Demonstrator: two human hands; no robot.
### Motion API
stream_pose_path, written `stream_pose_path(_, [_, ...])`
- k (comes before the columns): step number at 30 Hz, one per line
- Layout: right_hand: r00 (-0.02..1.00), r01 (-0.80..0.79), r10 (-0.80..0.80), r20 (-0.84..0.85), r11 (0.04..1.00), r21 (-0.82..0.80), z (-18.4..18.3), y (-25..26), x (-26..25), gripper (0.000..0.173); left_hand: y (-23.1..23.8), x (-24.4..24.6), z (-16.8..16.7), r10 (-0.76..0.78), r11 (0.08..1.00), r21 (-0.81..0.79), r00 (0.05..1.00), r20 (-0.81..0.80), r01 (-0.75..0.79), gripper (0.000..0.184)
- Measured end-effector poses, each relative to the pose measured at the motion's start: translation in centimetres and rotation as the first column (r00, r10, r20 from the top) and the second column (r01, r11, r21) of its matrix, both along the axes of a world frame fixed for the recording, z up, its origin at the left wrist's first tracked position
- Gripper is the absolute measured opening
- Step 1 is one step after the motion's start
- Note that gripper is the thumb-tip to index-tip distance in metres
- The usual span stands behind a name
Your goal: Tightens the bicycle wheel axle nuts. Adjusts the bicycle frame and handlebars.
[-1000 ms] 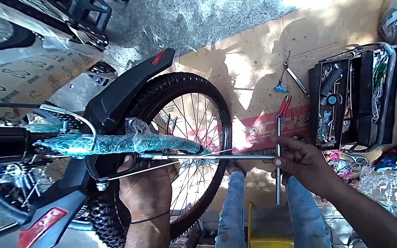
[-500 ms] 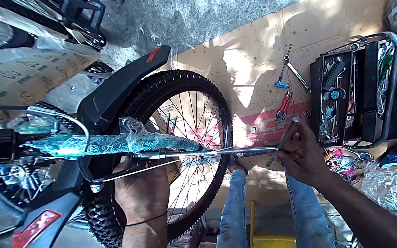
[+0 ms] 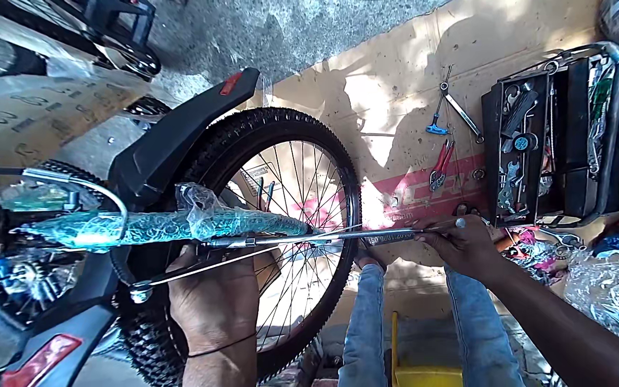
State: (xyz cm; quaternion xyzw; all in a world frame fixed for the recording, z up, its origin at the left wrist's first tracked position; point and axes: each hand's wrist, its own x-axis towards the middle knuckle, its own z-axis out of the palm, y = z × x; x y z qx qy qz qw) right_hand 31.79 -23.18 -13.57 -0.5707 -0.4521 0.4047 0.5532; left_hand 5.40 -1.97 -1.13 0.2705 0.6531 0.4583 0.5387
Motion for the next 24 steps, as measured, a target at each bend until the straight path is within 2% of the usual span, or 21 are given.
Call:
stream_pose_path(5, [0.999, -0.034, 0.034, -0.003, 0.999, 0.004, -0.2, -0.2, 0.2, 0.015, 0.0, -0.1, 0.0, 0.002, 1.0, -0.002, 1.0, -0.003, -0.003, 0.032])
stream_pose_path(9, [0.998, -0.05, 0.053, -0.04, 0.996, 0.079, -0.3, -0.6, 0.2, 0.013, -0.1, 0.1, 0.4, -0.004, 0.999, -0.037, 1.0, -0.029, 0.003, 0.037])
stream_pose_path(13, [0.999, -0.031, 0.028, 0.034, 0.993, 0.11, -0.3, -1.0, 0.1, 0.014, 0.2, 0.4, 0.7, 0.025, 0.996, -0.087, 0.999, -0.027, -0.027, 0.038])
stream_pose_path(19, [0.979, -0.005, -0.036, 0.199, 0.979, 0.203, 0.6, -1.4, 0.2, 0.013, 0.1, 0.0, 0.6, -0.021, 0.995, -0.096, 0.999, -0.028, 0.018, 0.041])
stream_pose_path(24, [0.982, -0.014, -0.02, 0.189, 0.984, 0.179, 0.3, -1.9, -0.4, 0.013, 0.1, 0.2, 0.5, 0.009, 0.999, -0.049, 1.0, -0.02, -0.01, 0.036])
